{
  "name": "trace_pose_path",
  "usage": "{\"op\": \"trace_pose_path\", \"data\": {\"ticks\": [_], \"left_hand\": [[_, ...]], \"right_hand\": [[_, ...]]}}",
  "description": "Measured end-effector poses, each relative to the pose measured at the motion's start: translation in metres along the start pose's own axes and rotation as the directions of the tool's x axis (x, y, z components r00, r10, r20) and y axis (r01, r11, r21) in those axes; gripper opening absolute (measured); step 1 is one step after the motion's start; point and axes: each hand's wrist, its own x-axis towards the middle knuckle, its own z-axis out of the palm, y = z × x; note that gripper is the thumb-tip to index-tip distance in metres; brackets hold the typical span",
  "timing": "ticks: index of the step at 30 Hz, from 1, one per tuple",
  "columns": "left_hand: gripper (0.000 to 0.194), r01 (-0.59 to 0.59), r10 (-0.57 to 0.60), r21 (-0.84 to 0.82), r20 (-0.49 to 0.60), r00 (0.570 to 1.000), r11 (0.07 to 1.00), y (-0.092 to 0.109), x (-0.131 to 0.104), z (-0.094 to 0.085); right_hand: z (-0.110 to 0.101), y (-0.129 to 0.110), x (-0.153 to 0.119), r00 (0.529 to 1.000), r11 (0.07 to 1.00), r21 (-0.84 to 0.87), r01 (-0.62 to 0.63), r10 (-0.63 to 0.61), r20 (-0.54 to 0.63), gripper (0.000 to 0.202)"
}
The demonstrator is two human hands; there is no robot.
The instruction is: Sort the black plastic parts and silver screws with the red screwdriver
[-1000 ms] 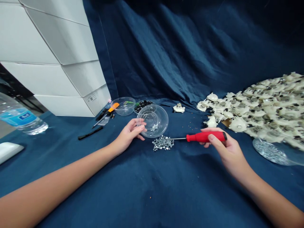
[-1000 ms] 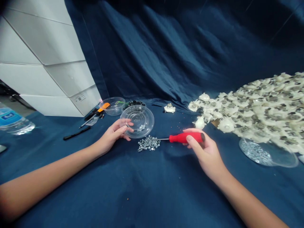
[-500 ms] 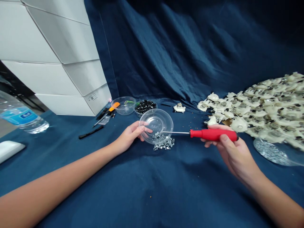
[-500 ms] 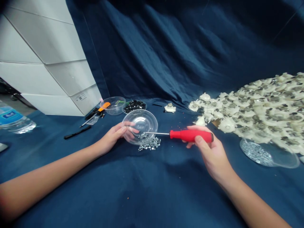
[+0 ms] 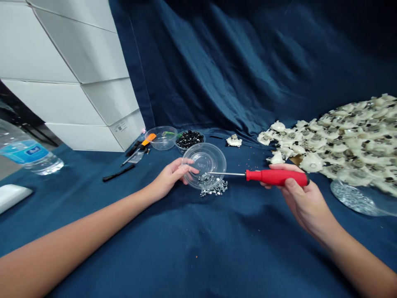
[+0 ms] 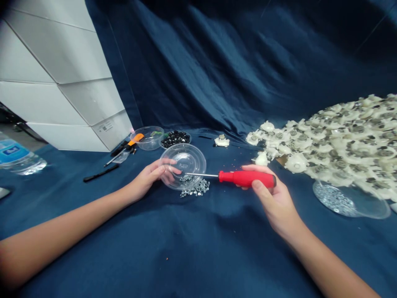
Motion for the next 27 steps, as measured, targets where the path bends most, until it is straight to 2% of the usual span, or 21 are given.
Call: {"op": "trace_pose_path", "data": {"ticks": [3, 6, 10, 19, 23, 27], "left_hand": [[0.058, -0.001, 0.001, -0.023, -0.015, 1.0, 1.0, 0.001, 0.0, 0.001], [0.057, 0.005, -0.008, -0.053, -0.047, 0.999, 0.999, 0.001, 0.0, 0.002], [0.057, 0.017, -0.022, -0.077, -0.073, 0.997, 0.997, 0.001, 0.001, 0.002], [0.061, 0.027, -0.03, -0.061, -0.061, 0.998, 0.998, 0.003, -0.001, 0.003], [0.059, 0.023, -0.026, -0.06, -0.055, 0.998, 0.998, 0.003, -0.001, 0.003], [0.059, 0.016, -0.019, -0.039, -0.059, 0.998, 0.999, 0.001, 0.0, 0.001]], "right_hand": [[0.003, -0.006, -0.002, 0.999, 0.997, 0.061, -0.042, 0.041, 0.026, 0.038], [0.007, -0.013, -0.004, 0.997, 0.997, -0.011, -0.078, 0.079, 0.028, 0.038], [0.012, -0.015, -0.005, 0.997, 0.988, -0.136, -0.067, 0.073, 0.04, 0.034], [0.013, -0.014, -0.003, 0.997, 0.982, -0.172, -0.073, 0.078, 0.026, 0.033], [0.01, -0.015, -0.001, 0.995, 0.988, -0.125, -0.09, 0.095, 0.035, 0.034], [0.005, -0.014, 0.001, 0.99, 0.992, 0.002, -0.124, 0.124, 0.062, 0.035]]}}
